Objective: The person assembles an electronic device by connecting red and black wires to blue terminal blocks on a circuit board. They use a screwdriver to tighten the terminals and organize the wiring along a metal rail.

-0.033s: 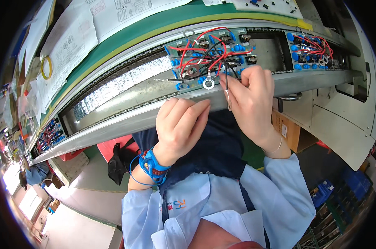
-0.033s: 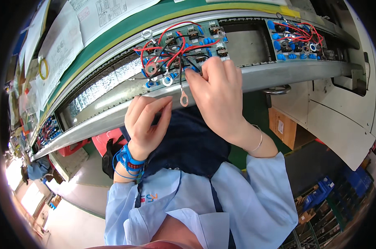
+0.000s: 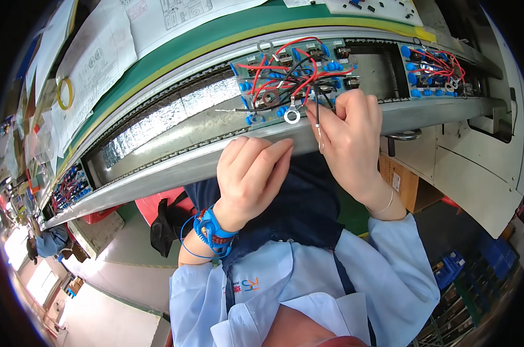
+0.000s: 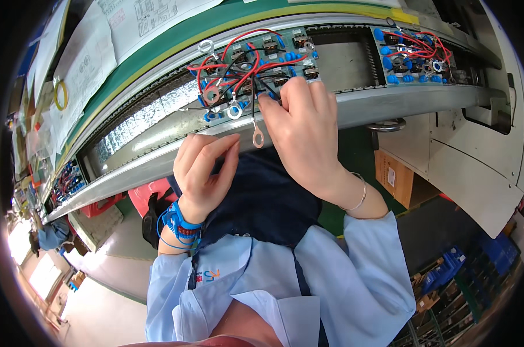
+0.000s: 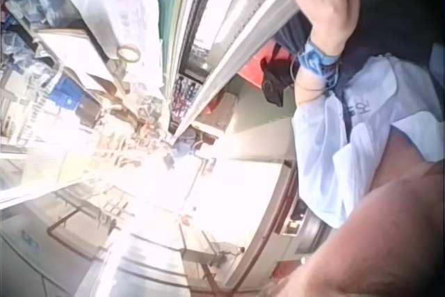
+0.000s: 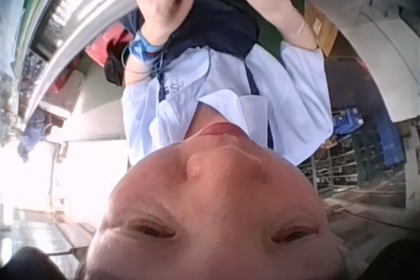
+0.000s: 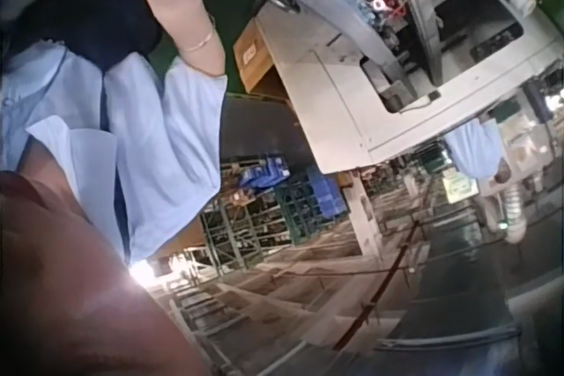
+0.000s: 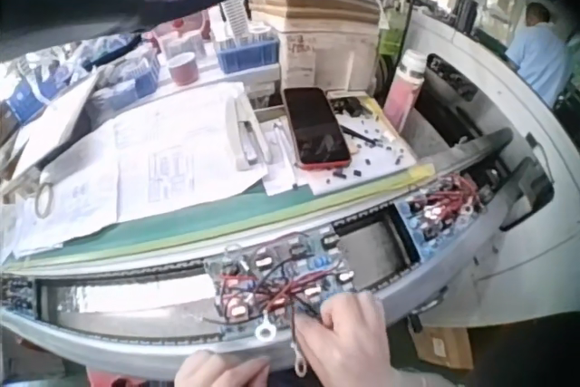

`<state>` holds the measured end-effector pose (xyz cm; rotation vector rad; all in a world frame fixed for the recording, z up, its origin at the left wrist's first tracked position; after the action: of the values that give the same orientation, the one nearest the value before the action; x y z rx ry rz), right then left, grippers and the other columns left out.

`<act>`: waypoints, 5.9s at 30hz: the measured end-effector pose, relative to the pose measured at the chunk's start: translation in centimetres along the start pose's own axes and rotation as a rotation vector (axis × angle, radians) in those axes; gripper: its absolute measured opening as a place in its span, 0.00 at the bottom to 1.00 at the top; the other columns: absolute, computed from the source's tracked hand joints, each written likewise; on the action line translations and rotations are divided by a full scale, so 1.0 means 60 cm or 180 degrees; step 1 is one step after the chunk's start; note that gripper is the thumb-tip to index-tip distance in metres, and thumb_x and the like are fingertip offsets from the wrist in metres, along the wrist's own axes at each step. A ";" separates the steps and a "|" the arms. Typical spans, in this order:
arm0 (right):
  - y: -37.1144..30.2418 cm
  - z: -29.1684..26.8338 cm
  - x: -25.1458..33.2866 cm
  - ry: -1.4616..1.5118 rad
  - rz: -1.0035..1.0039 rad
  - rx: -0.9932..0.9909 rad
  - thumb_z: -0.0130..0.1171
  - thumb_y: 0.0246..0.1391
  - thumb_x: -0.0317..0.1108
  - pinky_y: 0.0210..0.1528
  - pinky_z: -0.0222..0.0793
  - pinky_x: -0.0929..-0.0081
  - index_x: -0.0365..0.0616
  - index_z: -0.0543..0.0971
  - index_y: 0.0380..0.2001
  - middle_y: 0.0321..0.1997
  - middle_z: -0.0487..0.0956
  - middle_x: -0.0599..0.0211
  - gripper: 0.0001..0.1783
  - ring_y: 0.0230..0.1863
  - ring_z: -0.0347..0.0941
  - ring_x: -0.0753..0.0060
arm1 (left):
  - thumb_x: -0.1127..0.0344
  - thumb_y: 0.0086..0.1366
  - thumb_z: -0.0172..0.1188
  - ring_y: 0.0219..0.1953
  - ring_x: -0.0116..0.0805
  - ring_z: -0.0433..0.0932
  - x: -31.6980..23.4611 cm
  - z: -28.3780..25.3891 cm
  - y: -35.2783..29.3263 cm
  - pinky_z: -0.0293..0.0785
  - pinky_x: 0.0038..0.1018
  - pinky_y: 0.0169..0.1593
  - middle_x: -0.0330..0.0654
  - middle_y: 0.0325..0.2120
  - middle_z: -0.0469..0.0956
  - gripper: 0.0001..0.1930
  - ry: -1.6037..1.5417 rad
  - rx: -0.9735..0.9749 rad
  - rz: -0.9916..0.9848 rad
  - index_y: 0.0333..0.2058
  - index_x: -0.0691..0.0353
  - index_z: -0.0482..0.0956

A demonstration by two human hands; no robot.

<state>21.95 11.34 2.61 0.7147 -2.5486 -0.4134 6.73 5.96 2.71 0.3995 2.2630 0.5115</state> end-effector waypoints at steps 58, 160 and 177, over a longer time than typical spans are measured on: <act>-0.008 -0.074 -0.073 0.0256 0.0264 0.0164 0.71 0.34 0.31 0.55 0.55 0.64 0.53 0.84 0.22 0.47 0.70 0.70 0.07 0.53 0.62 0.60 | 0.79 0.46 0.67 0.21 0.35 0.71 -0.020 0.021 -0.021 0.67 0.29 0.25 0.40 0.21 0.72 0.13 -0.0479 0.0014 -0.0145 0.34 0.65 0.80; -0.034 -0.031 0.021 0.1775 0.1869 0.0489 0.64 0.48 0.23 0.21 0.47 0.85 0.39 0.80 0.30 0.22 0.63 0.77 0.05 0.20 0.52 0.88 | 0.82 0.47 0.66 0.30 0.42 0.76 0.012 0.012 -0.020 0.73 0.30 0.32 0.45 0.32 0.77 0.17 -0.1795 -0.0646 -0.0654 0.36 0.65 0.72; -0.004 -0.023 -0.004 -0.0185 0.2095 0.0255 0.66 0.46 0.32 0.20 0.51 0.73 0.39 0.79 0.25 0.14 0.56 0.70 0.09 0.16 0.53 0.75 | 0.86 0.42 0.63 0.30 0.41 0.77 0.048 -0.013 -0.029 0.74 0.29 0.31 0.46 0.31 0.77 0.20 -0.1099 -0.0980 -0.0182 0.38 0.67 0.75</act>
<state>22.89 11.05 3.60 -0.1346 -2.6748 -0.1070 4.03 5.50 0.60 0.2434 1.8235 0.6922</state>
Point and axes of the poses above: each hand's wrist, its own y-axis towards the middle knuckle, its own z-axis out of the palm, x = y × z, the point moved 3 cm from there along y, towards the middle knuckle
